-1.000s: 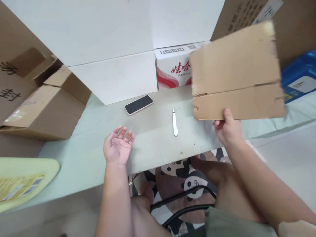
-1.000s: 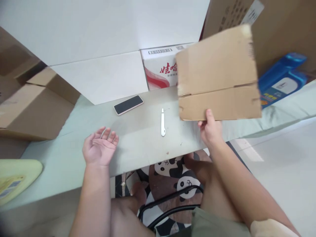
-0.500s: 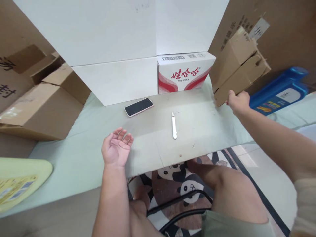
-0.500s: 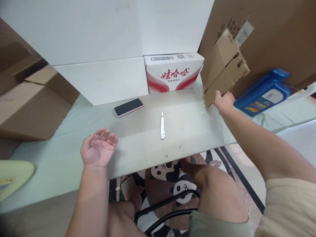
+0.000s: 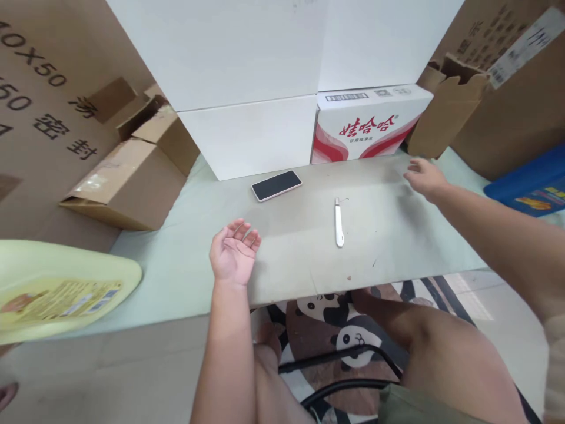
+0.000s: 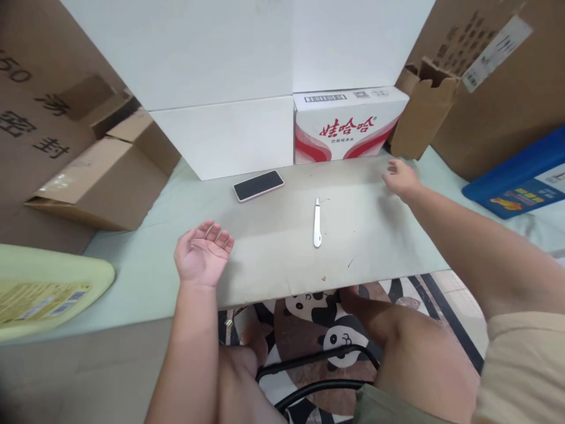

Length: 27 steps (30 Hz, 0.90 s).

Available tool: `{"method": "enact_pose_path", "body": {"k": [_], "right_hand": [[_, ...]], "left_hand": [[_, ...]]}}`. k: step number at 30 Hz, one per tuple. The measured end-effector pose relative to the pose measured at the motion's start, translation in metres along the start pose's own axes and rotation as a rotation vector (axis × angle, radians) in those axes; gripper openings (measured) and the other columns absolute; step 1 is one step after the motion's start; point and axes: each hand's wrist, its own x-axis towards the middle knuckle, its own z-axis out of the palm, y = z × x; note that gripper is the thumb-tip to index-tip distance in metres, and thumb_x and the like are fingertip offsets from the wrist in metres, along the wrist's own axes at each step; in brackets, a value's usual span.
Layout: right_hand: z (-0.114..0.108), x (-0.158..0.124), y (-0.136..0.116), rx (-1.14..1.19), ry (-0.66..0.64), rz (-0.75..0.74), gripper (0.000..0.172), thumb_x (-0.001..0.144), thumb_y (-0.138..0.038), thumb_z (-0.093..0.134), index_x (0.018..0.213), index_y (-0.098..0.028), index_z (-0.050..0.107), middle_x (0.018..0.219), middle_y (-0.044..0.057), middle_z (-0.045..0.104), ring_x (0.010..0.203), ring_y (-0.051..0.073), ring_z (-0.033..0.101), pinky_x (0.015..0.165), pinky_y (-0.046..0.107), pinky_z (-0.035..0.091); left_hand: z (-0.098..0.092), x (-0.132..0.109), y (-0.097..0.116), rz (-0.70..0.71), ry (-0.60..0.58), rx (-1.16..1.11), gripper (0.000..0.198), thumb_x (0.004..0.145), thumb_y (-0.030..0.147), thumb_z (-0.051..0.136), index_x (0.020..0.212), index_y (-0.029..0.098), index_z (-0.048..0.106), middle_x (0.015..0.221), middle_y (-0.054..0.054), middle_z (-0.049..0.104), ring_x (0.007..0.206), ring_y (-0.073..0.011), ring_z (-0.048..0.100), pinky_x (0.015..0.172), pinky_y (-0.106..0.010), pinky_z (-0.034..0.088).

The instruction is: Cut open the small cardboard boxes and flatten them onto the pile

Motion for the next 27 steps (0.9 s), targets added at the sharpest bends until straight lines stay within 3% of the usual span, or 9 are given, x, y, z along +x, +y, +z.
{"method": "enact_pose_path", "body": {"k": [3,6,9,11,13,16,19,23,27], "right_hand": [[0.022,-0.025,-0.018,-0.056,-0.156,-0.024,0.048,0.091,-0.018,0.053,0.137,-0.006,0.057,0.124,0.026,0.067,0.092,0.022,0.064,0.078,0.033,0.045],[0.046,-0.059,-0.050,-0.119,-0.320,-0.122,0.045,0.089,-0.034,0.061,0.131,-0.017,0.063,0.109,0.016,0.073,0.089,0.025,0.065,0.081,0.035,0.045],[0.067,-0.089,-0.083,-0.306,-0.486,-0.224,0.061,0.085,-0.056,0.062,0.138,-0.026,0.057,0.098,0.012,0.074,0.086,0.031,0.067,0.075,0.038,0.047],[0.076,-0.100,-0.097,-0.444,-0.546,-0.285,0.067,0.087,-0.058,0.055,0.146,-0.026,0.048,0.104,0.014,0.074,0.091,0.033,0.068,0.074,0.039,0.047],[0.080,-0.102,-0.105,-0.498,-0.554,-0.327,0.064,0.090,-0.049,0.052,0.148,-0.024,0.043,0.106,0.014,0.073,0.093,0.032,0.068,0.075,0.038,0.047],[0.076,-0.098,-0.115,-0.495,-0.502,-0.334,0.055,0.087,-0.033,0.054,0.140,-0.020,0.047,0.092,0.012,0.073,0.084,0.030,0.067,0.073,0.036,0.045],[0.071,-0.098,-0.141,-0.283,-0.360,-0.290,0.047,0.082,-0.024,0.055,0.129,-0.018,0.048,0.073,0.006,0.068,0.068,0.027,0.062,0.068,0.037,0.044],[0.086,-0.117,-0.210,-0.049,-0.350,-0.400,0.031,0.087,-0.030,0.052,0.117,-0.021,0.051,0.078,0.005,0.067,0.068,0.023,0.062,0.067,0.036,0.047],[0.135,-0.156,-0.309,0.062,-0.459,-0.630,0.026,0.091,-0.037,0.051,0.112,-0.024,0.058,0.078,0.002,0.064,0.070,0.020,0.060,0.070,0.035,0.050]], "left_hand": [[-0.001,-0.001,-0.001,-0.006,-0.011,-0.011,0.020,0.079,0.032,0.057,0.082,0.017,0.070,0.072,-0.003,0.073,0.060,-0.0159,0.070,0.064,-0.030,0.058],[-0.002,-0.002,-0.002,-0.001,-0.042,-0.004,0.019,0.078,0.034,0.061,0.082,0.018,0.069,0.072,-0.002,0.072,0.061,-0.0150,0.070,0.065,-0.029,0.057],[-0.004,-0.003,0.000,0.002,-0.053,-0.033,0.019,0.078,0.034,0.061,0.083,0.017,0.069,0.072,-0.002,0.071,0.060,-0.0146,0.070,0.065,-0.028,0.056],[-0.006,-0.005,0.003,0.001,-0.041,-0.078,0.019,0.079,0.033,0.060,0.083,0.017,0.069,0.072,-0.002,0.071,0.060,-0.0142,0.069,0.064,-0.028,0.055],[-0.010,-0.007,0.009,0.001,-0.041,-0.119,0.019,0.079,0.033,0.059,0.083,0.017,0.069,0.073,-0.002,0.071,0.060,-0.0141,0.069,0.064,-0.027,0.055],[-0.021,-0.011,0.020,0.015,-0.060,-0.172,0.019,0.080,0.034,0.060,0.083,0.018,0.069,0.074,-0.003,0.071,0.062,-0.0141,0.069,0.065,-0.027,0.054],[-0.033,-0.013,0.033,0.037,-0.057,-0.243,0.018,0.080,0.033,0.059,0.083,0.018,0.068,0.073,-0.002,0.069,0.061,-0.0134,0.068,0.065,-0.026,0.054],[-0.045,-0.013,0.048,0.066,-0.033,-0.329,0.017,0.081,0.033,0.059,0.081,0.018,0.066,0.070,-0.001,0.065,0.058,-0.0123,0.067,0.064,-0.026,0.053],[-0.050,-0.015,0.056,0.061,0.058,-0.431,0.016,0.082,0.031,0.054,0.077,0.018,0.062,0.065,0.001,0.060,0.053,-0.0106,0.061,0.062,-0.026,0.050]]}}
